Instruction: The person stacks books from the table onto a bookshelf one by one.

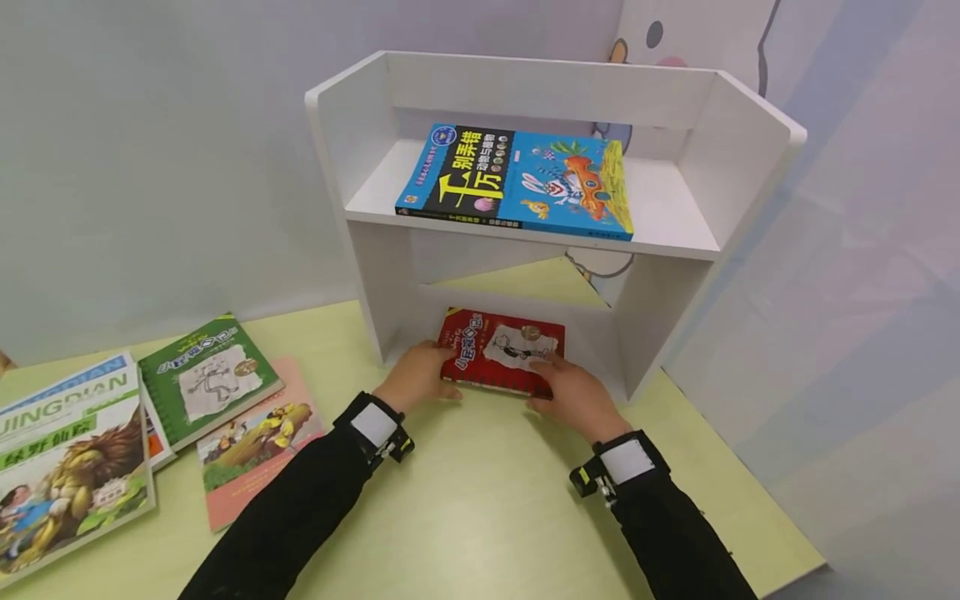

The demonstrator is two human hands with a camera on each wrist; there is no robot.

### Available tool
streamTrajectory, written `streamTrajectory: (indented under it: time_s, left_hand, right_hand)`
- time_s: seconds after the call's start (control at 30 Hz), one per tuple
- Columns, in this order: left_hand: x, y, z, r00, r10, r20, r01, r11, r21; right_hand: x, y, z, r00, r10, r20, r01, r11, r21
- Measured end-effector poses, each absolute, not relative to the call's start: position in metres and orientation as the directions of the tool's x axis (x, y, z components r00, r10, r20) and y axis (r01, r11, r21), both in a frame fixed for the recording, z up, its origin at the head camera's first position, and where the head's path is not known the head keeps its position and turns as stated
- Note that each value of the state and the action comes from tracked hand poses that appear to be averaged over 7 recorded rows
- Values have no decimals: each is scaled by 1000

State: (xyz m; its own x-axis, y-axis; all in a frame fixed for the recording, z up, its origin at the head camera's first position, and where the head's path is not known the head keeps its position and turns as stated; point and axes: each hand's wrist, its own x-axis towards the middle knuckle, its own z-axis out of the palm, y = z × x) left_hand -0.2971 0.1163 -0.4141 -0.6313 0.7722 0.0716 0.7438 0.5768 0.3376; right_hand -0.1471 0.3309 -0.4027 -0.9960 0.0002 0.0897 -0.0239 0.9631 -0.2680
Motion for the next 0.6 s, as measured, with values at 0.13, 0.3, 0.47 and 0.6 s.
streamTrajectory:
  time_s: [0.13, 0.3, 0.47, 0.6]
  left_hand:
    - [-298, 114, -420, -603, 788, 126, 780, 549, 300]
    - [-299, 115, -419, -618, 771, 157, 769, 551, 323]
    - [-302, 116, -412, -647, 753, 118, 736, 577, 354]
    - [-304, 119, -408, -656, 748, 97, 723, 587, 363]
  right_hand:
    - [-145, 329, -405, -994, -4, 109, -28, 975, -223]
    - [-148, 327, -409, -988, 19, 154, -15, 976, -219]
    - [-152, 327, -408, -987, 27, 157, -9, 975, -224]
    - [-154, 329, -407, -987, 33, 159, -5, 972, -234]
